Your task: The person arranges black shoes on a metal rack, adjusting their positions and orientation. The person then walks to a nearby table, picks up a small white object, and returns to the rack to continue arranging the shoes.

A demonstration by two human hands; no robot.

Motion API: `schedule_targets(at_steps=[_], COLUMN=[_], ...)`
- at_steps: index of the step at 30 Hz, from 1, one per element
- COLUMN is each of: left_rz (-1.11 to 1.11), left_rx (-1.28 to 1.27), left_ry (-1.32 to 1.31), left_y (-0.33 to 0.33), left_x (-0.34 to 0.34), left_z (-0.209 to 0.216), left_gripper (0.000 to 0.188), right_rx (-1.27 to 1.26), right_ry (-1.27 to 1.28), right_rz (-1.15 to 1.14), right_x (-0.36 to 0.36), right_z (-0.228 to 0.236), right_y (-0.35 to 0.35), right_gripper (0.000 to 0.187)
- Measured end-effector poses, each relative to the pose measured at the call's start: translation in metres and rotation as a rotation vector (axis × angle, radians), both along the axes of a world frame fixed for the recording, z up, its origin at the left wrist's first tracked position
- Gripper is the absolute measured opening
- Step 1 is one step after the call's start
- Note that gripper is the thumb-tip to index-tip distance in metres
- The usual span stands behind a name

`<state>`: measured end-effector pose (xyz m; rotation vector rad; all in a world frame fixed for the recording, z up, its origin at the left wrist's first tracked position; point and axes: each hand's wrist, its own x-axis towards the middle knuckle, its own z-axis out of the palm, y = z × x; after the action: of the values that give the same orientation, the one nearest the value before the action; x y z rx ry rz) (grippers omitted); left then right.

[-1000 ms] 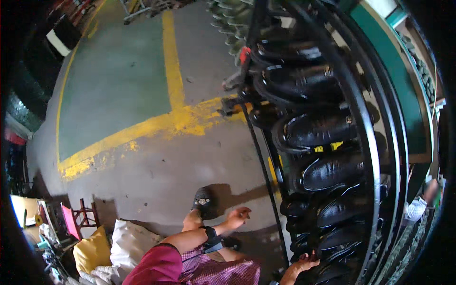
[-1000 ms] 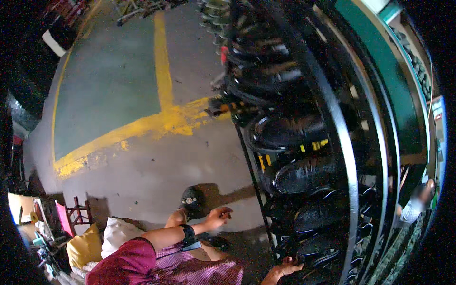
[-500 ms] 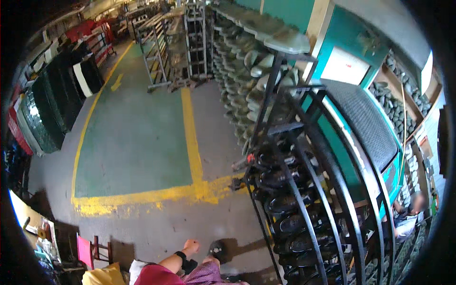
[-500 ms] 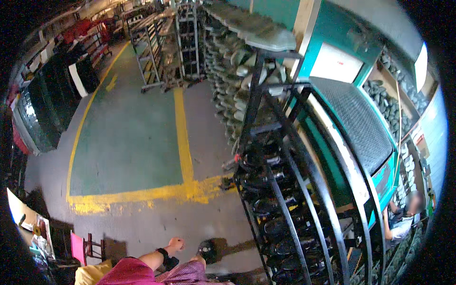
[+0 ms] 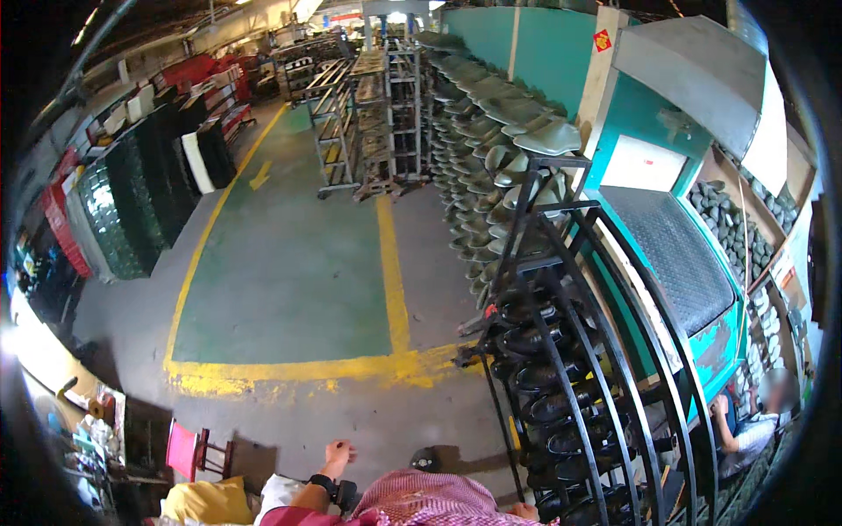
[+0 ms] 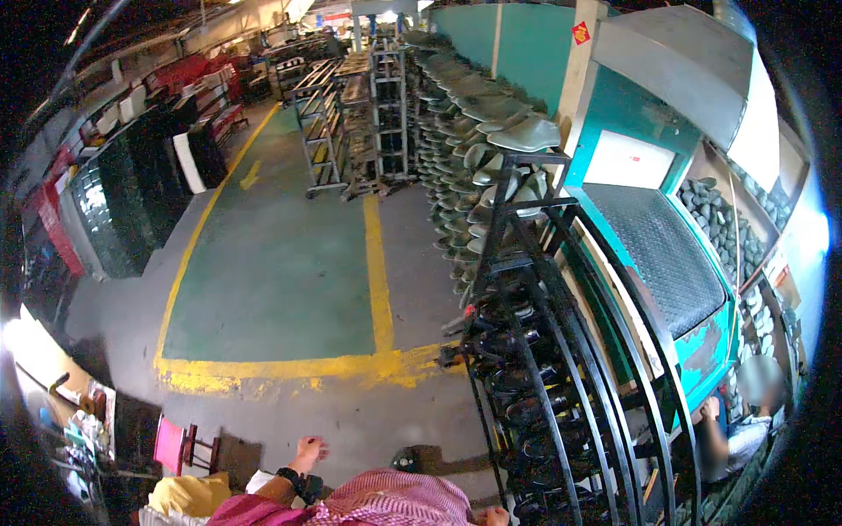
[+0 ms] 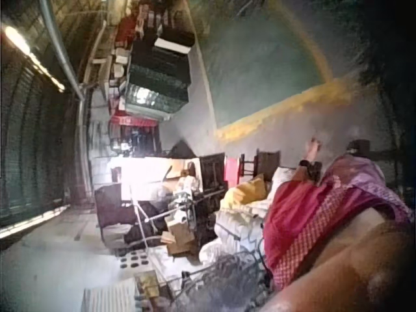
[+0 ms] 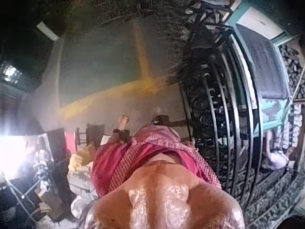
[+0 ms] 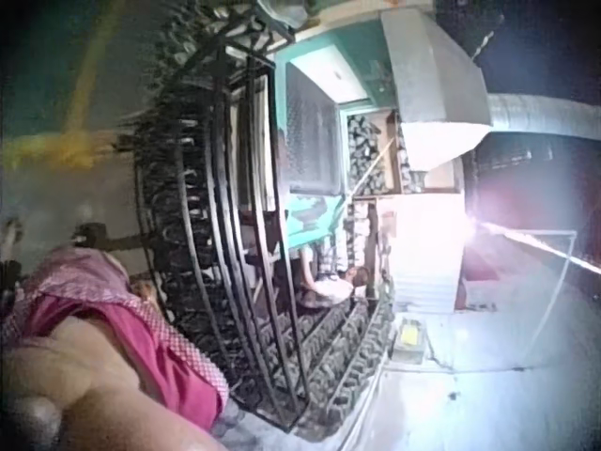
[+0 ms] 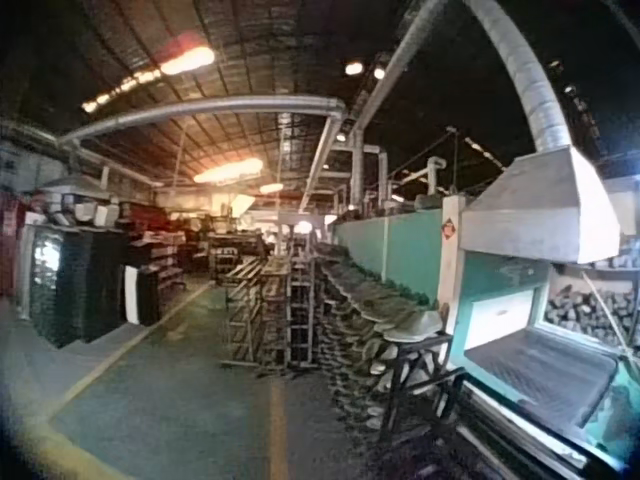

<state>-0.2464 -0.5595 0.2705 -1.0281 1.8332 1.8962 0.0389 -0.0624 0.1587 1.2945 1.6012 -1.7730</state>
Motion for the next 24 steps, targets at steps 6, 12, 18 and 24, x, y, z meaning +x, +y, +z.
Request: schedule_targets(at_steps=[6, 12, 18, 24], left_rz=[0.299, 0.130, 0.120, 0.168], left_rx=[0.919, 0.269, 0.046, 0.075], left_ry=[-0.069, -0.219, -0.143, -0.127], left_y=[-0.043, -0.030, -0.001, 0.000], left_x=[0.146, 0.190, 0.150, 0.152], left_z=[-0.028, -0.015, 0.019, 0.016], left_gripper=[0.021, 0.017, 0.016, 0.016], right_rx=[0.054, 0.043, 0.038, 0.031], right_ry=[0.006, 0.103, 0.215, 0.307], right_rz=[0.136, 0.232, 0.297, 0.336], right_x=[-0.011, -0.015, -0.058, -0.099], right_z=[-0.037, -0.017, 0.005, 0.005], right_y=[0.035, 0.033, 0.030, 0.029], right_gripper=[0.040, 0.035, 0.031, 0.027])
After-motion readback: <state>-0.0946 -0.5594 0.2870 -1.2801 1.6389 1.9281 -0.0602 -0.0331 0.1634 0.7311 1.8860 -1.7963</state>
